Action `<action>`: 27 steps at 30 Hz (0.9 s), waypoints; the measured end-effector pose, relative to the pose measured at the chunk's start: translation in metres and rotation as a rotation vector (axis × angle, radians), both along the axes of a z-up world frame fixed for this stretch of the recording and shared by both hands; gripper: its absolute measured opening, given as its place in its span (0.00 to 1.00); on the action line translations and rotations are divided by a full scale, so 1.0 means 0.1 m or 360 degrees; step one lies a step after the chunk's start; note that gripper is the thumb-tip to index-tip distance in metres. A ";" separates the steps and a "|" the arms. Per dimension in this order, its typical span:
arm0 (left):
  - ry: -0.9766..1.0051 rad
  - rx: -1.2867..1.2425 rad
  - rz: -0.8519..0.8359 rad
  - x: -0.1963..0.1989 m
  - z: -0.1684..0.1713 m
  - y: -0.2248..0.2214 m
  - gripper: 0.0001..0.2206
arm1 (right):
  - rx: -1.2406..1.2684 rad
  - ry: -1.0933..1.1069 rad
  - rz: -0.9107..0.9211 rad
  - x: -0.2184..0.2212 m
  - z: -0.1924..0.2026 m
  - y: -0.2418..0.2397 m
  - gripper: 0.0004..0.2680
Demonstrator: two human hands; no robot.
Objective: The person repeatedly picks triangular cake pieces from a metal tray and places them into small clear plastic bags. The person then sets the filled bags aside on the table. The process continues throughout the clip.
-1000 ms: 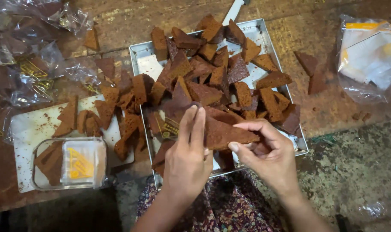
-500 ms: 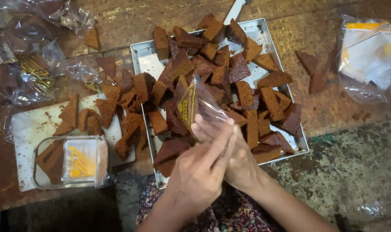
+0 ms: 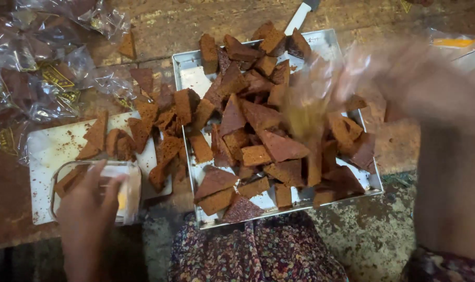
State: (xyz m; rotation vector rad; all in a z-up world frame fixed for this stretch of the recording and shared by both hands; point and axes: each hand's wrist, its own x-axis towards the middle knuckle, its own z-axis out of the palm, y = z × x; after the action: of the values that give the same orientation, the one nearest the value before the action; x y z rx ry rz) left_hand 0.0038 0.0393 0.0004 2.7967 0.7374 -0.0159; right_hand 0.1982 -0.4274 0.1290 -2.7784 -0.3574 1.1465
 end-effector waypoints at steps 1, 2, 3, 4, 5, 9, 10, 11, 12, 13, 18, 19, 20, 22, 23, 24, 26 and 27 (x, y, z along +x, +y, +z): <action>0.0112 -0.0077 -0.0011 0.00 -0.03 0.02 0.26 | 0.1142 -0.0492 -0.0068 0.12 -0.05 -0.06 0.20; 0.0222 -0.0157 -0.0022 0.00 -0.07 0.04 0.32 | 0.2275 -0.1007 -0.0194 0.24 -0.09 -0.13 0.15; 0.0219 -0.0159 -0.0024 0.01 -0.06 -0.01 0.32 | 0.2273 -0.1010 -0.0192 0.39 -0.19 -0.12 0.15; 0.0286 -0.0075 -0.0011 0.02 -0.04 -0.04 0.28 | 0.2105 -0.1204 -0.0352 0.54 -0.31 -0.09 0.13; 0.0352 0.0010 0.0001 0.03 -0.02 -0.08 0.26 | 0.1930 -0.1396 -0.0507 0.70 -0.42 -0.07 0.12; -0.0105 0.0140 -0.0031 -0.13 -0.27 0.08 0.12 | 0.0134 -0.0728 -0.0479 0.79 -0.61 0.27 0.16; -0.0139 0.0125 0.0059 -0.15 -0.28 0.08 0.14 | -0.0029 -0.0781 -0.0285 0.89 -0.89 0.18 0.22; -0.0173 0.0110 0.0149 -0.17 -0.29 0.09 0.17 | -0.0189 -0.0828 -0.0092 0.99 -1.16 0.10 0.28; -0.0173 0.0110 0.0150 -0.20 -0.34 0.10 0.17 | -0.0189 -0.0828 -0.0091 1.01 -1.31 0.01 0.28; -0.0360 0.0078 0.0123 -0.24 -0.38 0.12 0.16 | -0.0013 -0.0863 0.0091 1.02 -1.46 -0.07 0.27; -0.0399 -0.0060 0.0080 -0.29 -0.25 0.11 0.08 | 0.0185 -0.0932 0.0265 1.02 -1.50 -0.19 0.18; -0.0338 -0.0253 0.0067 -0.27 -0.15 0.07 0.10 | 0.0247 -0.0774 -0.0029 0.95 -1.34 -0.13 0.15; -0.0279 -0.0447 0.0058 -0.26 -0.06 0.03 0.12 | 0.0308 -0.0611 -0.0315 0.89 -1.18 -0.06 0.12; -0.0366 -0.0485 0.0179 -0.28 -0.11 0.01 0.08 | 0.0598 -0.0565 -0.0520 0.81 -1.08 -0.17 0.12; -0.0452 -0.0521 0.0300 -0.30 -0.13 0.00 0.05 | 0.0891 -0.0512 -0.0728 0.77 -1.03 -0.23 0.14; -0.0447 -0.0523 0.0300 -0.28 -0.07 -0.05 0.05 | 0.0888 -0.0509 -0.0730 0.69 -0.97 -0.24 0.14; -0.0595 -0.0764 0.0297 -0.24 0.05 -0.16 0.10 | 0.1330 -0.0229 -0.1219 0.54 -0.84 -0.27 0.17; -0.0597 -0.0766 0.0294 -0.26 0.01 -0.12 0.10 | 0.1330 -0.0233 -0.1221 0.45 -0.75 -0.23 0.17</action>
State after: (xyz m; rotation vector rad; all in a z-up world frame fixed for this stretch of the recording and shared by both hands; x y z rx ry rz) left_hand -0.0224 0.0275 0.0009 2.1829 0.7699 0.3127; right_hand 0.2430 -0.4508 0.0538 -1.9420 0.1902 0.4449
